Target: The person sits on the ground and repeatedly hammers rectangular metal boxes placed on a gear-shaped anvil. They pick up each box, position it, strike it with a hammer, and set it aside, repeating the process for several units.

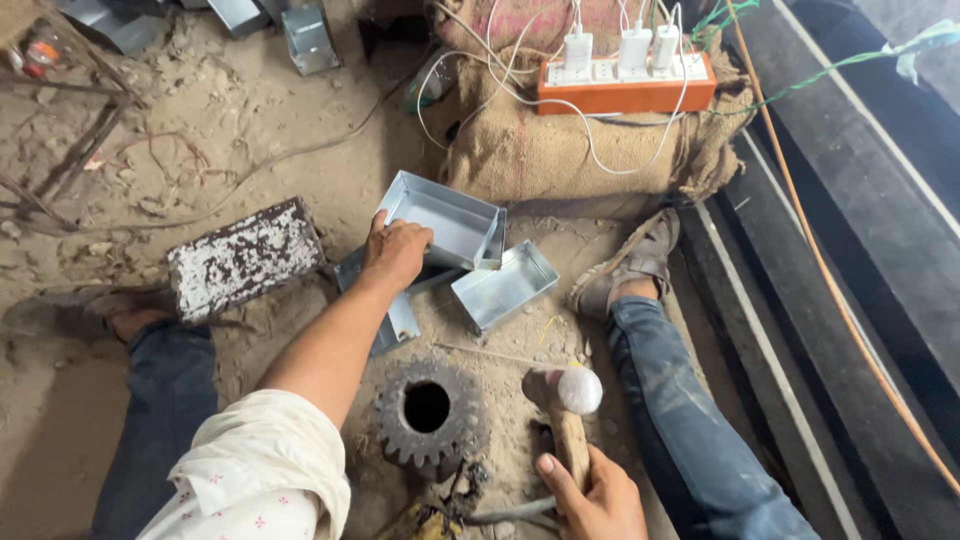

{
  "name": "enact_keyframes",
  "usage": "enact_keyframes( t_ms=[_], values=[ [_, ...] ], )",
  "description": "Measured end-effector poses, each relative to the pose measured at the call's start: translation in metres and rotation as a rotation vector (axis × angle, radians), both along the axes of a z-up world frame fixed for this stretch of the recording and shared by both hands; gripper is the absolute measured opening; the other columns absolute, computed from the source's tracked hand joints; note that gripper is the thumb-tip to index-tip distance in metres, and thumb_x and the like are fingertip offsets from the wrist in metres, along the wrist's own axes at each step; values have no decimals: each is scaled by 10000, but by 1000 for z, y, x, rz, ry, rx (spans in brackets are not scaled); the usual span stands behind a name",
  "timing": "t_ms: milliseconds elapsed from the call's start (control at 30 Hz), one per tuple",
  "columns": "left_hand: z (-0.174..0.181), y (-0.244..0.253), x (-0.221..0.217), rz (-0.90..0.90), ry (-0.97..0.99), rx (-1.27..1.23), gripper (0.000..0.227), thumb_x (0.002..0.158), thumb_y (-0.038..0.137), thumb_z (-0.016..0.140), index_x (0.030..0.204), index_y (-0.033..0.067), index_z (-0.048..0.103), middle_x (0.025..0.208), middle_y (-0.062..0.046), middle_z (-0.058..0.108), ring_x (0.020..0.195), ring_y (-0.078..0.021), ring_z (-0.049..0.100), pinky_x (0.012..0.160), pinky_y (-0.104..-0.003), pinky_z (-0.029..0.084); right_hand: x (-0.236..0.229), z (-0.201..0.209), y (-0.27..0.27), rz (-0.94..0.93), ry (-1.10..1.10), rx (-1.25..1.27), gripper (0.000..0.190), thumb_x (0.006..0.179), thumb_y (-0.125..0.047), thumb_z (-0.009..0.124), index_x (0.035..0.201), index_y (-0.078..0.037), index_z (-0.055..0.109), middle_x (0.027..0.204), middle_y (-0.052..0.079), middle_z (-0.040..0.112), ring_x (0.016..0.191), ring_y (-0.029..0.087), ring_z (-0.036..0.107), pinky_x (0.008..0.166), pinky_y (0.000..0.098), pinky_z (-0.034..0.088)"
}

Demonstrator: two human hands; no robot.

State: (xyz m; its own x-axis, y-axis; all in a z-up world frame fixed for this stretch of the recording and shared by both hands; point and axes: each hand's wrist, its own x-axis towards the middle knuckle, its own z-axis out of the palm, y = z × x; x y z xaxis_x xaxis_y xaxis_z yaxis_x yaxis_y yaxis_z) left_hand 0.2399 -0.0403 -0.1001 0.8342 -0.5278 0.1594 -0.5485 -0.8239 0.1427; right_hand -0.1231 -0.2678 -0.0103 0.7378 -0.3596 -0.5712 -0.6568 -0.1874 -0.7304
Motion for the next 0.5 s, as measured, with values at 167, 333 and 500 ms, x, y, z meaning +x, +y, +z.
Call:
enact_keyframes(
  t_ms=[167, 333, 500],
  values=[
    [39, 19, 9, -167, 220, -154, 300, 859, 257, 753, 1127, 122, 752, 1053, -167, 741, 1014, -368, 689, 910, -473, 531, -7, 10, -2, -67, -111, 54, 354, 809, -340, 817, 951, -28, 728, 564, 30, 587, 473, 107, 527, 448, 298, 433],
    [116, 72, -75, -57, 415, -457, 346, 896, 209, 731, 1197, 42, 691, 1067, -129, 761, 935, -216, 721, 803, -358, 566, -7, 32, 9, -131, -106, 152, 326, 829, -319, 797, 893, -26, 670, 555, 29, 544, 424, 128, 496, 403, 310, 395],
    [156, 107, -164, -137, 886, -959, 252, 944, 63, 669, 1180, -27, 665, 1050, -53, 747, 950, -83, 666, 851, -257, 545, -13, 40, 17, -118, -218, 170, 321, 865, -312, 781, 847, -27, 632, 568, 15, 534, 422, 102, 470, 384, 292, 369]
  ],
)
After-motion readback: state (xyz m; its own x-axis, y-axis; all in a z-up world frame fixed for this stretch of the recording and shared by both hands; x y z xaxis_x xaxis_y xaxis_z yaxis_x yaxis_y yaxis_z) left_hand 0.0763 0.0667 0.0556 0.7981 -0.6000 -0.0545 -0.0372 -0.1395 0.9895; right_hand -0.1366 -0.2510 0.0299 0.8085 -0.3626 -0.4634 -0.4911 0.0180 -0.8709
